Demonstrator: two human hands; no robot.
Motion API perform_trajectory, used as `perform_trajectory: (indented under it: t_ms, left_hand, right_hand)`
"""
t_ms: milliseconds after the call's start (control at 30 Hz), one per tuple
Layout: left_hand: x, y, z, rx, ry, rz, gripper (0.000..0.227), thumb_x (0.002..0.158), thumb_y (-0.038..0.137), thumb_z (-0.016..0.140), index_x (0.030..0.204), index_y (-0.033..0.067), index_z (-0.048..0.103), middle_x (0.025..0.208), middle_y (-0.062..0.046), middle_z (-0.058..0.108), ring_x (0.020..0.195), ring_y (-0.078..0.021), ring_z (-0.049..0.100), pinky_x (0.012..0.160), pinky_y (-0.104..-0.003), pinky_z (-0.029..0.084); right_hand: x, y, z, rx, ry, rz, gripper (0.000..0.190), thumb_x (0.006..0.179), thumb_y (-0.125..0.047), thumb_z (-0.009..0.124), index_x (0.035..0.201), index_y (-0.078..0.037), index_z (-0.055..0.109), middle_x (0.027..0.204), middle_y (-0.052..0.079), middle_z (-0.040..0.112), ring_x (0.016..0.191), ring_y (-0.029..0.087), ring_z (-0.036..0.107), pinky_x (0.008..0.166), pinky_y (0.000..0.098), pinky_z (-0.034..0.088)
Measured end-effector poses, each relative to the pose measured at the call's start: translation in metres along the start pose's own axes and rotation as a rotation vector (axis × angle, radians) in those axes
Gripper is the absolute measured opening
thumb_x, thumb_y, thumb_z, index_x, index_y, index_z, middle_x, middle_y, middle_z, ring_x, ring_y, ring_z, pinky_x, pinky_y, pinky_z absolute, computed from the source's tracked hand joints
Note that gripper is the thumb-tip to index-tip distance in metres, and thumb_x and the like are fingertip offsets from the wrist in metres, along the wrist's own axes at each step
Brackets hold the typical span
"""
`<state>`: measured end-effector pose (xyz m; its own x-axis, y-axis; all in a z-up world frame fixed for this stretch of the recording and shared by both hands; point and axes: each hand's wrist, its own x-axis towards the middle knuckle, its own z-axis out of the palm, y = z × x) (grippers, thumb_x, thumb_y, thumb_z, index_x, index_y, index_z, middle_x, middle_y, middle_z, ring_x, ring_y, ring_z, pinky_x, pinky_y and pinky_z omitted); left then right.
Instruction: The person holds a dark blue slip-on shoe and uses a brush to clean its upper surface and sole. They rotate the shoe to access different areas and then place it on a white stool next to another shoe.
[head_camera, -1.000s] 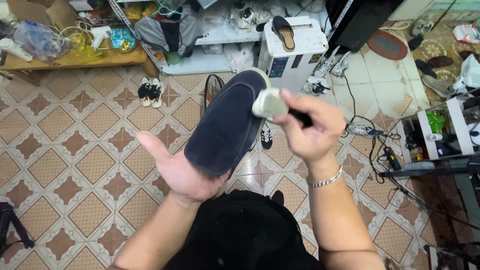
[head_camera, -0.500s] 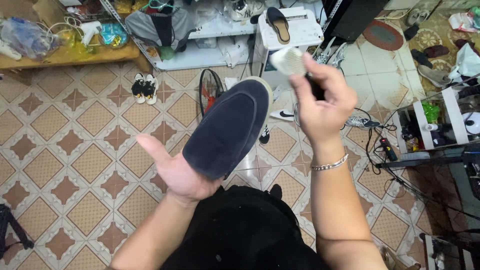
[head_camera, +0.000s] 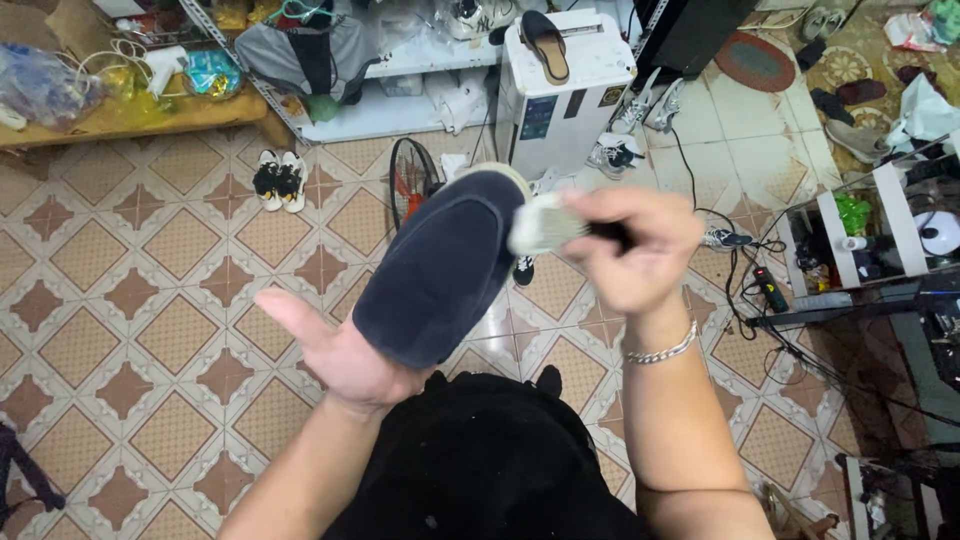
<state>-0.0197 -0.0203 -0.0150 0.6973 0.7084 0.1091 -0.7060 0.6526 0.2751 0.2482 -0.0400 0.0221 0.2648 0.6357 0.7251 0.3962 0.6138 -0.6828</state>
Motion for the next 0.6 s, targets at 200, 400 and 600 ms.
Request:
perform_trajectory:
  t_ms: [200, 400, 600]
  left_hand:
    - [0.009, 0.009, 0.005, -0.050, -0.018, 0.062, 0.145, 0.070, 0.103, 0.025, 0.160, -0.0116, 0.029, 0.165, -0.024, 0.034, 0.152, -0.0357, 0.036, 0.131, -0.044, 0.025]
    - [0.042, 0.047, 0.015, -0.136, -0.149, 0.208, 0.131, 0.077, 0.097, 0.031, 0.160, -0.0037, 0.033, 0.165, -0.016, 0.038, 0.152, -0.0303, 0.038, 0.132, -0.043, 0.020]
    - [0.056, 0.069, -0.012, -0.150, -0.128, 0.335, 0.121, 0.085, 0.094, 0.033, 0.157, -0.0030, 0.036, 0.164, -0.014, 0.038, 0.152, -0.0284, 0.036, 0.133, -0.042, 0.018]
  right_hand:
    - [0.004, 0.022, 0.004, -0.240, 0.127, 0.072, 0.020, 0.103, -0.001, 0.076, 0.121, 0.002, 0.068, 0.102, 0.000, 0.066, 0.083, 0.005, 0.059, 0.075, 0.0207, 0.049]
    - [-0.025, 0.042, 0.018, -0.107, 0.139, 0.323, 0.022, 0.103, -0.004, 0.071, 0.123, -0.001, 0.065, 0.087, -0.008, 0.053, 0.073, 0.001, 0.042, 0.064, 0.0182, 0.034]
    - [-0.072, 0.058, 0.040, 0.002, 0.015, 0.535, 0.025, 0.094, -0.006, 0.073, 0.118, -0.003, 0.068, 0.073, -0.011, 0.048, 0.064, 0.000, 0.038, 0.056, 0.0181, 0.029]
